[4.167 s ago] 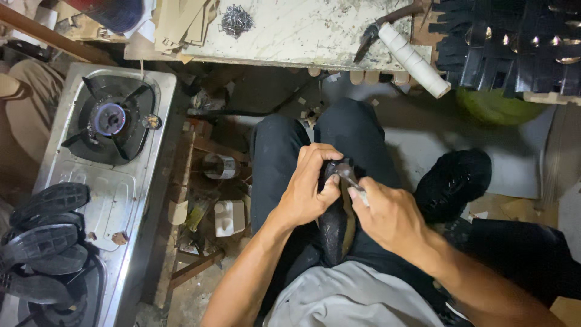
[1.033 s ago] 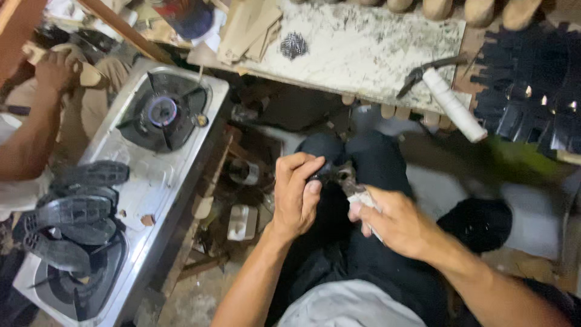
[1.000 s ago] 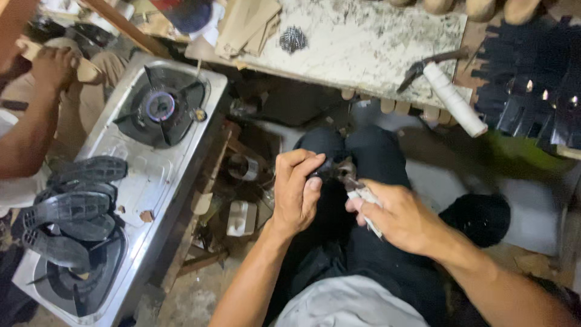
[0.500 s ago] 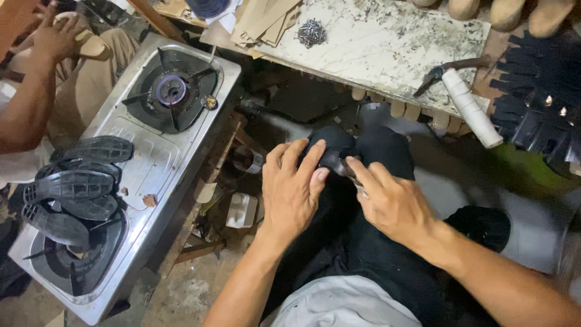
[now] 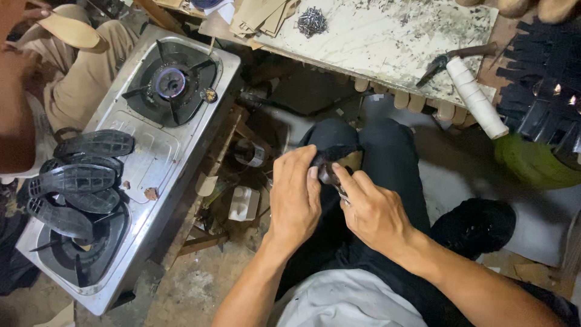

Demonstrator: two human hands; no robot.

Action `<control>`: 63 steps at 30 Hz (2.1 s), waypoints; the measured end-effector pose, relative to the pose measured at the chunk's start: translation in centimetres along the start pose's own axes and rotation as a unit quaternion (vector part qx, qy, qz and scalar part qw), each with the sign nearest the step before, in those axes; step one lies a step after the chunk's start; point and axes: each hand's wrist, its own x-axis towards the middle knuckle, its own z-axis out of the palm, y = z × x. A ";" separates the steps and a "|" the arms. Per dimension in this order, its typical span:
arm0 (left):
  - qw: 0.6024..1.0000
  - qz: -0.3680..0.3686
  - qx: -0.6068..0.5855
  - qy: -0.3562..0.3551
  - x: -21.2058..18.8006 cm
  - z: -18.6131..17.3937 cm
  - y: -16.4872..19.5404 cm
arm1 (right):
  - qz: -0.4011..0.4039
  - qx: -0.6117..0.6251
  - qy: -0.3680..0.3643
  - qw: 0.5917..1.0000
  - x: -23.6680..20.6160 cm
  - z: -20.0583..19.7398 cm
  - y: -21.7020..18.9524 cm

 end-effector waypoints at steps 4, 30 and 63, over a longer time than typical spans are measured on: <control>0.999 0.035 0.005 0.003 -0.2 0.3 0.0 | -0.013 0.065 -0.048 0.997 0.3 -2.8 -0.7; 0.997 0.042 -0.014 -0.065 -1.5 -0.3 0.8 | 0.087 0.195 -0.097 0.972 -3.0 -1.8 -1.2; 0.994 0.022 -0.061 -0.088 -1.5 -1.6 -3.1 | 0.090 0.086 -0.099 0.987 -4.1 1.2 -1.1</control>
